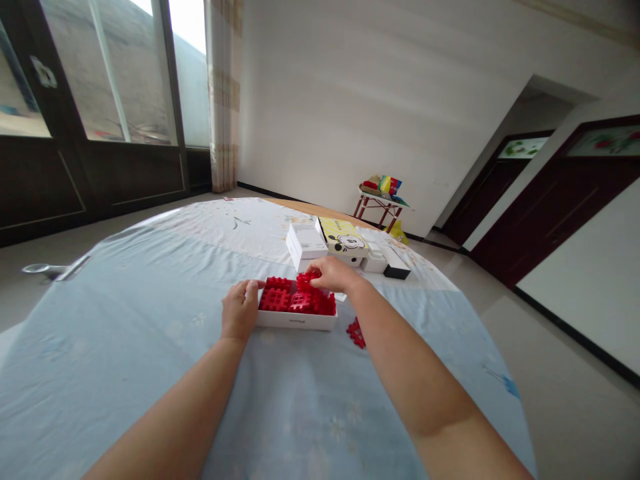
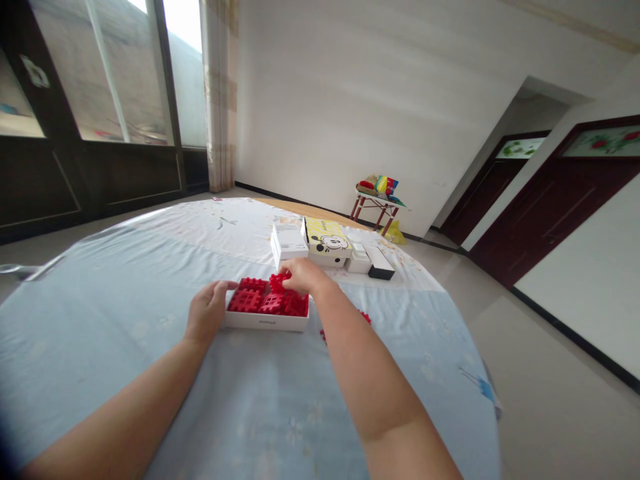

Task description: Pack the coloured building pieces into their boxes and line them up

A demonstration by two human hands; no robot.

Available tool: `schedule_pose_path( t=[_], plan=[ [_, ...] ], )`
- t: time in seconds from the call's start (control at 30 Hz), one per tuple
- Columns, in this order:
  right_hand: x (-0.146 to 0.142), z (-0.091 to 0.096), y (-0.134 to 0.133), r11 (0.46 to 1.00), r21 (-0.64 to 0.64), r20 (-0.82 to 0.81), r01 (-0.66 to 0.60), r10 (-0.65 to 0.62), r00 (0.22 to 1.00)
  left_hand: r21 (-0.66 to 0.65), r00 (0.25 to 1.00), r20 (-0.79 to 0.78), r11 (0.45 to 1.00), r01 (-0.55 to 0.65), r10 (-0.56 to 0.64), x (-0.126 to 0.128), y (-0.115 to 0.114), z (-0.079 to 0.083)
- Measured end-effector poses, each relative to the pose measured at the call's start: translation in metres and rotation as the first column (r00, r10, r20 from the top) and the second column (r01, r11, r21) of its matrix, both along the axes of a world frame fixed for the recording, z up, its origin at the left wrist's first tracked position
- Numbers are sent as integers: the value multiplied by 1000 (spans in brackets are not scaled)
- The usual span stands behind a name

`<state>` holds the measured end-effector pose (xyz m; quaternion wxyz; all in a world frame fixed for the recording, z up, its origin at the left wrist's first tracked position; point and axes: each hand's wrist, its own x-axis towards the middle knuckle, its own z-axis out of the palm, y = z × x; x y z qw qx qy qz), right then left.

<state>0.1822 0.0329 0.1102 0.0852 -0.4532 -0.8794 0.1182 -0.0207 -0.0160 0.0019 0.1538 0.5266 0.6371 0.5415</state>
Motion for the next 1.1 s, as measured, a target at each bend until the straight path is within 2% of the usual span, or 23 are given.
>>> schedule_pose_path(
  t=[0.07, 0.17, 0.33, 0.47, 0.57, 0.67, 0.83, 0.9, 0.97, 1.03, 1.1],
  plan=[
    [1, 2, 0, 1000, -22, -1, -4, 4, 1000, -6, 1000, 5, 1000, 2, -2, 0, 0, 0],
    [-1, 0, 1, 998, 50, 5, 30, -31, 1000, -9, 1000, 12, 1000, -3, 3, 1, 0, 0],
    [-10, -11, 4, 992, 101, 49, 72, -77, 996, -5, 1000, 0, 1000, -11, 11, 1, -1, 1],
    [-16, -20, 6, 993, 107, 79, 53, -61, 995, -1, 1000, -3, 1000, -12, 12, 0, 0, -1],
    [-15, -22, 6, 999, 8, 20, 40, -40, 999, 6, 1000, -2, 1000, -14, 14, 0, 1, -3],
    [-8, -18, 6, 992, -112, -91, 62, -72, 993, 6, 1000, 2, 1000, -17, 17, 0, 1, -3],
    [4, -15, 5, 976, -189, -161, 106, -138, 977, 0, 1000, 9, 1000, -19, 19, 0, 0, -1],
    [4, -16, 4, 983, -163, -129, 88, -110, 985, 0, 1000, 6, 1000, -19, 19, 0, 0, -1],
    [3, -18, 3, 994, -76, -65, 78, -83, 994, 2, 1000, 1, 1000, -16, 16, 0, 1, -1],
    [1, -18, 2, 995, 10, 4, 95, -95, 995, 5, 1000, -3, 1000, -13, 13, 0, 1, -1],
    [-1, -18, 1, 994, 27, 37, 105, -106, 994, 5, 1000, -5, 1000, -11, 11, 0, 2, -1]
  ],
)
